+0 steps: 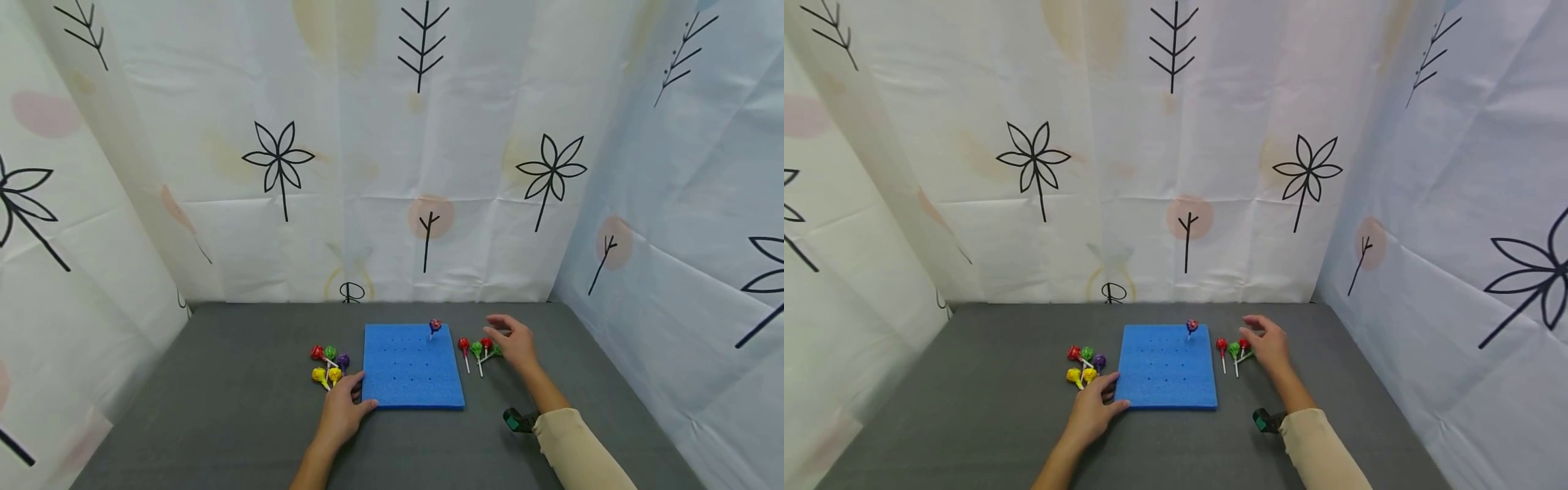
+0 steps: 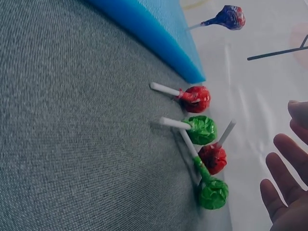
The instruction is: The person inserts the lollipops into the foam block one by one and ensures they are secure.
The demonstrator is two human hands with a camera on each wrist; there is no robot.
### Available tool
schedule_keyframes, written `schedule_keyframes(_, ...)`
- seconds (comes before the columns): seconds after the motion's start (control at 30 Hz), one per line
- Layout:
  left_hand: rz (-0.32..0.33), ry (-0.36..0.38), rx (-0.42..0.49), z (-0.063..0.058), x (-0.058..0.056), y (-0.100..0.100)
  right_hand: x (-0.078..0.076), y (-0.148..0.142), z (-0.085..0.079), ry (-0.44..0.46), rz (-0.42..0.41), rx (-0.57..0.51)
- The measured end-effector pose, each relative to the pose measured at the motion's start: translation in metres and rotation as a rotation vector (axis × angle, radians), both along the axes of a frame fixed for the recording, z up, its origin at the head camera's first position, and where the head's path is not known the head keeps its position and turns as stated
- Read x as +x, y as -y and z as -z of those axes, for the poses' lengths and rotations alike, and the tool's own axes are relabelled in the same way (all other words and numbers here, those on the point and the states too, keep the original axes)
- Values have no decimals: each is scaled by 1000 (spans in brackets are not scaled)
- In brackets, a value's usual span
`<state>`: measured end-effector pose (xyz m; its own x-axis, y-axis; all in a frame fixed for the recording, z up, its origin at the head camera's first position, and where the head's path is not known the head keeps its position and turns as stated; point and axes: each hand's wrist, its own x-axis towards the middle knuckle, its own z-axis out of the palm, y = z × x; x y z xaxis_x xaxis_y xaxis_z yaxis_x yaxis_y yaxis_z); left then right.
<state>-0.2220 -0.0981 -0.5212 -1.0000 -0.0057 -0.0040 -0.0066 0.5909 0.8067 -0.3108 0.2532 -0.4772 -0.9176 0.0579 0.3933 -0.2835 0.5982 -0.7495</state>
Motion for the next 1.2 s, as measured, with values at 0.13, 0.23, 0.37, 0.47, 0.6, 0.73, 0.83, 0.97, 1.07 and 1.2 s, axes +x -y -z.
schedule_keyframes(0.13, 0, -8, 1, 0, 0, 0, -3, -6, 5, 13, 5, -2)
schedule_keyframes(0.23, 1, -11, 0, 1, 0, 0, -5, -10, 10, 20, 7, -9)
schedule_keyframes(0.37, 2, -2, -3, 0, 0, 0, -4, -16, 17, 41, 27, -14)
schedule_keyframes(0.47, 2, 5, -2, 0, -1, -1, -2, -18, 21, 62, 53, -11)
schedule_keyframes(0.6, -6, 9, -1, 0, -1, -1, 0, -20, 25, 87, 68, -9)
schedule_keyframes(0.73, -9, 11, -2, 0, -1, -1, 1, -23, 30, 122, 75, -23)
schedule_keyframes(0.83, -5, 7, -1, 0, -1, 0, 1, -25, 35, 152, 84, -37)
schedule_keyframes(0.97, 3, -1, -7, 0, -1, 0, 1, -28, 42, 176, 90, -85)
schedule_keyframes(1.07, 8, -4, -8, 0, -1, 0, 1, -31, 44, 202, 74, -97)
schedule_keyframes(1.2, 20, -37, 5, 0, 1, 1, 2, -35, 44, 261, 15, -105)
